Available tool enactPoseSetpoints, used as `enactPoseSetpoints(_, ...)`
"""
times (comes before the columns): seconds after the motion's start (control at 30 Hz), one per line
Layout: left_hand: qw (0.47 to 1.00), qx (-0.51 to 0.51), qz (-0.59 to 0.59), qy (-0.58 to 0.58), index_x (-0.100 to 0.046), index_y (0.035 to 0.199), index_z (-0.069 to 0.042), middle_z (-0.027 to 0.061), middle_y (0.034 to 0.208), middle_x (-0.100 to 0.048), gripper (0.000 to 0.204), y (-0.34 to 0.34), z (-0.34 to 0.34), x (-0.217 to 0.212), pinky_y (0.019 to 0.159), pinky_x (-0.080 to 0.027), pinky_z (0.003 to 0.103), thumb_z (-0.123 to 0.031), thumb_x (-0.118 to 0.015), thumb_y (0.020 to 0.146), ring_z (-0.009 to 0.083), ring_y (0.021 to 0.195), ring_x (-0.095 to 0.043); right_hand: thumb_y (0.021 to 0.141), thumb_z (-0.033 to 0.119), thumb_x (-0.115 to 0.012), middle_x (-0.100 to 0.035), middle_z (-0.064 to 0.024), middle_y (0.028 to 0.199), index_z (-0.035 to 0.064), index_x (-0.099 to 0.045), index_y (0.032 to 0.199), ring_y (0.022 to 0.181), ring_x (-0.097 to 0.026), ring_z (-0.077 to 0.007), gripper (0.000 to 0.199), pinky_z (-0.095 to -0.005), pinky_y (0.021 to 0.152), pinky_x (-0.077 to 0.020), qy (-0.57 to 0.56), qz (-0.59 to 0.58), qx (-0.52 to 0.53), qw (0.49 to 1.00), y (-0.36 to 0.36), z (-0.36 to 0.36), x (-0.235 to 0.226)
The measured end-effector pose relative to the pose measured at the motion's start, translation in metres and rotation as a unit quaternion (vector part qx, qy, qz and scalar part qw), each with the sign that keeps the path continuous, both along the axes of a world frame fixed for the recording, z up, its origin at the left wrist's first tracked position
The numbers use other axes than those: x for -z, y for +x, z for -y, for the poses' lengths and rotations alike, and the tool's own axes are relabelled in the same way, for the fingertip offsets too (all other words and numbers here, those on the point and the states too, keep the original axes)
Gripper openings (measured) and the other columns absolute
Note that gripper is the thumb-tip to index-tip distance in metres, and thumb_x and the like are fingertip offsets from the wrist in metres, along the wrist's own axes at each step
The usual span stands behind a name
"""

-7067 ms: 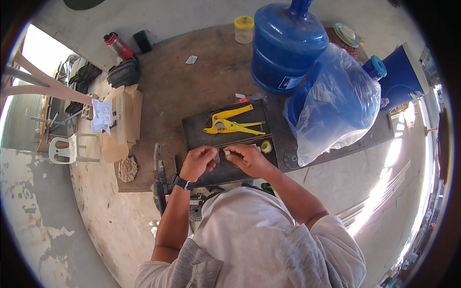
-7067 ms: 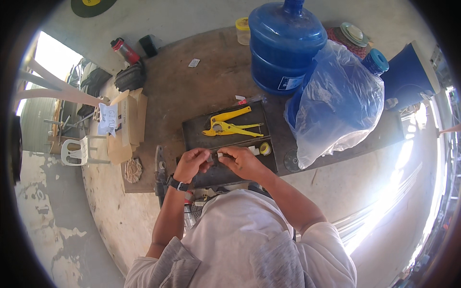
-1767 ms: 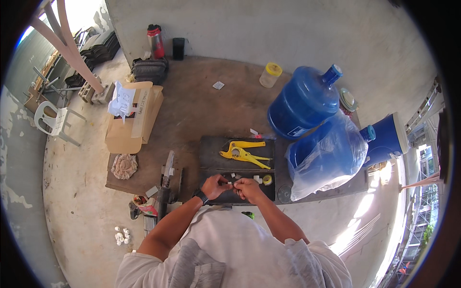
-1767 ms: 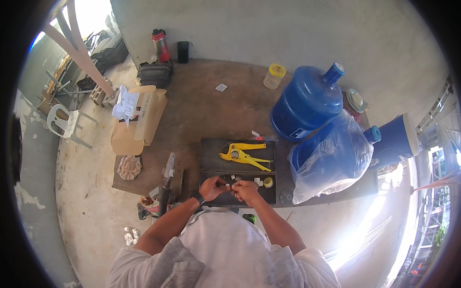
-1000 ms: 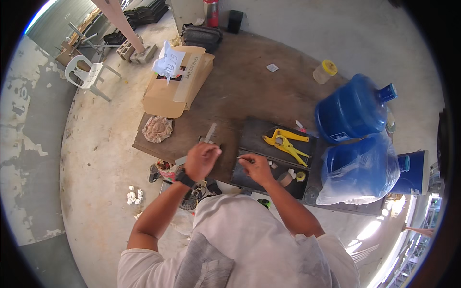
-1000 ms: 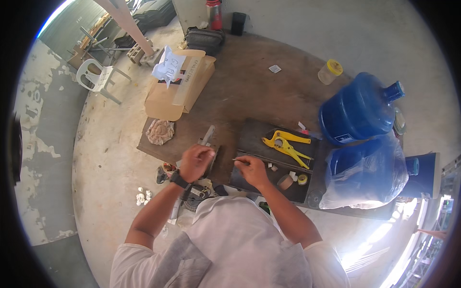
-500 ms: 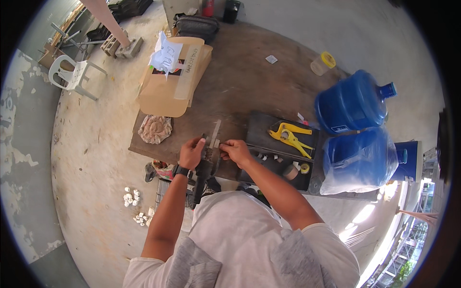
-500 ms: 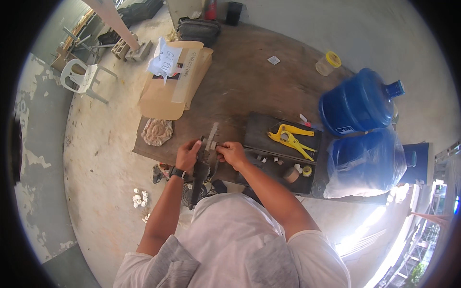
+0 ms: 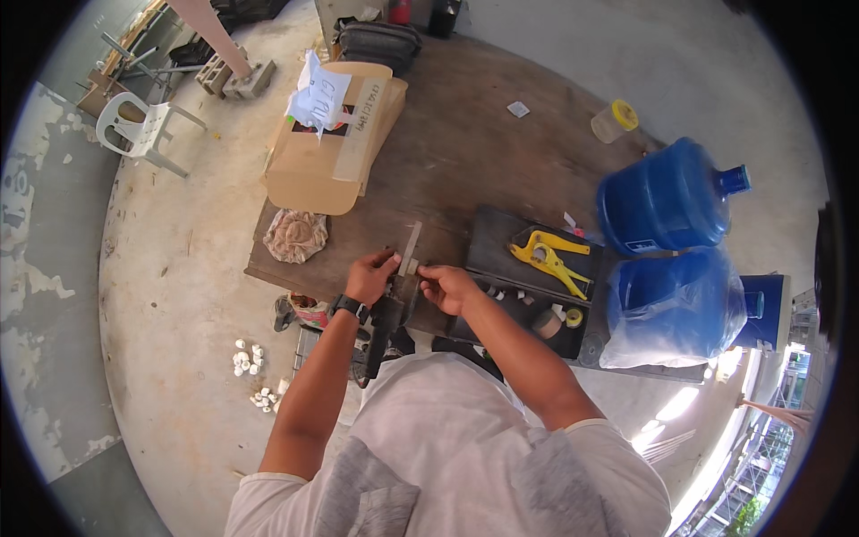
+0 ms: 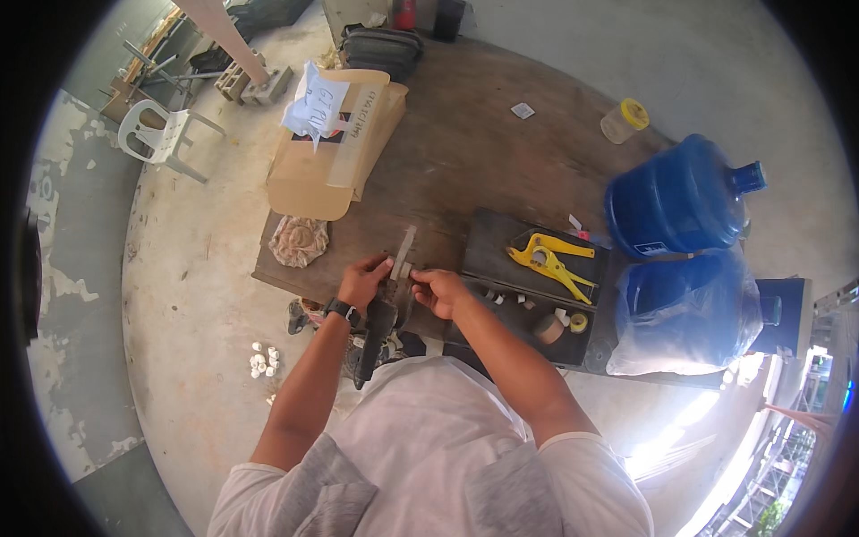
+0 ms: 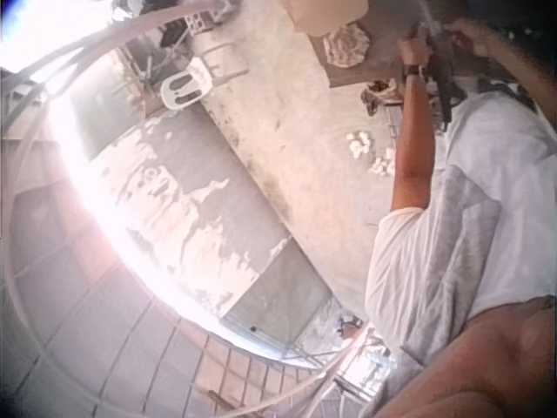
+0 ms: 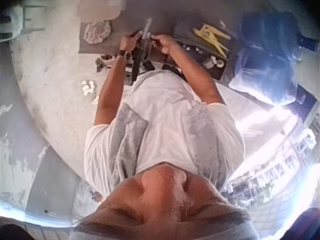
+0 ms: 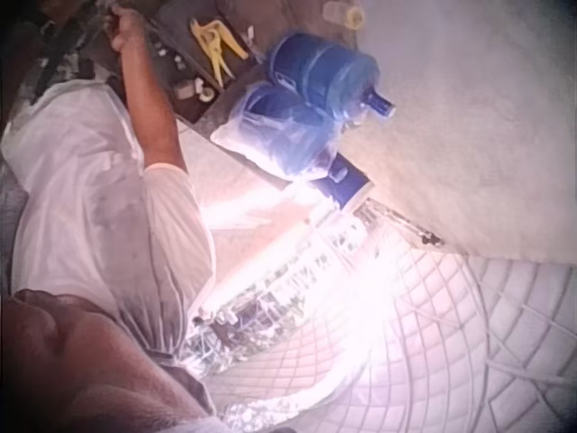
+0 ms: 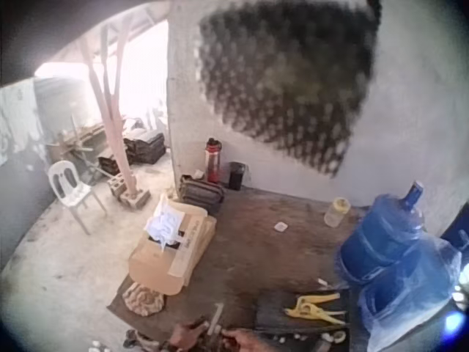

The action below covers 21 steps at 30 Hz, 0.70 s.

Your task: The person walks through a construction area carrying a coiled cable, then places it on the floor. They open a toolbox, select a pipe cutter, and cut a small white plastic fitting. They then pick up a power tool and connect it to an extension cord.

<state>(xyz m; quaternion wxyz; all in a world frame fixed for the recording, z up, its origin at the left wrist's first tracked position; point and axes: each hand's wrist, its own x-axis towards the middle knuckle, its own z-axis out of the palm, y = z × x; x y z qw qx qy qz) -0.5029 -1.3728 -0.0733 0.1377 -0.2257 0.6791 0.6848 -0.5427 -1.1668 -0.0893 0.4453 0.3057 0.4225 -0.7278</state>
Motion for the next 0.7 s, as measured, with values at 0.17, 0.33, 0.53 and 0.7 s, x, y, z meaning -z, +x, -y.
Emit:
enactPoseSetpoints(0.17,0.999,0.022,0.02,0.035,-0.063,0.13,0.004,0.0102,0.111,-0.071,0.049,-0.003,0.006,-0.003,0.086,-0.051,0.029,-0.03,-0.07,0.096,0.0141,0.098,-0.065,0.094,0.013,-0.071,-0.067,-0.0028,0.084,0.0019,-0.068,0.099,0.068,-0.066,-0.0114,0.013,-0.0248,0.057,-0.0569,0.036,-0.12,-0.025,0.992,0.008,0.006,-0.002)
enactPoseSetpoints(0.33,0.999,0.041,0.016,0.02,-0.064,0.129,0.004,0.0082,0.108,-0.071,0.047,-0.004,0.008,-0.005,0.083,-0.051,0.029,-0.03,-0.069,0.097,0.0134,0.094,-0.064,0.094,0.013,-0.071,-0.069,-0.0048,0.083,0.0,-0.069,0.096,0.068,-0.067,-0.0127,0.013,-0.0259,0.061,-0.057,0.089,-0.261,-0.113,0.955,0.007,0.0,-0.006)
enactPoseSetpoints(0.53,0.999,0.04,0.016,0.033,-0.064,0.127,0.004,0.0065,0.105,-0.07,0.046,-0.005,0.008,-0.007,0.079,-0.051,0.029,-0.03,-0.069,0.097,0.0123,0.091,-0.063,0.092,0.011,-0.071,-0.072,-0.0089,0.081,-0.0041,-0.071,0.094,0.067,-0.068,-0.0138,0.015,-0.027,0.061,-0.0564,0.091,-0.26,-0.06,0.959,0.011,0.006,-0.004)
enactPoseSetpoints(0.7,0.999,0.038,0.007,0.037,-0.064,0.125,0.004,0.0059,0.103,-0.07,0.045,-0.004,0.01,-0.005,0.078,-0.051,0.028,-0.03,-0.069,0.097,0.0119,0.089,-0.063,0.087,0.012,-0.073,-0.072,-0.0129,0.081,-0.0044,-0.071,0.097,0.067,-0.07,-0.0169,0.02,-0.0298,0.064,-0.0545,0.211,-0.476,-0.157,0.839,0.012,0.001,-0.005)
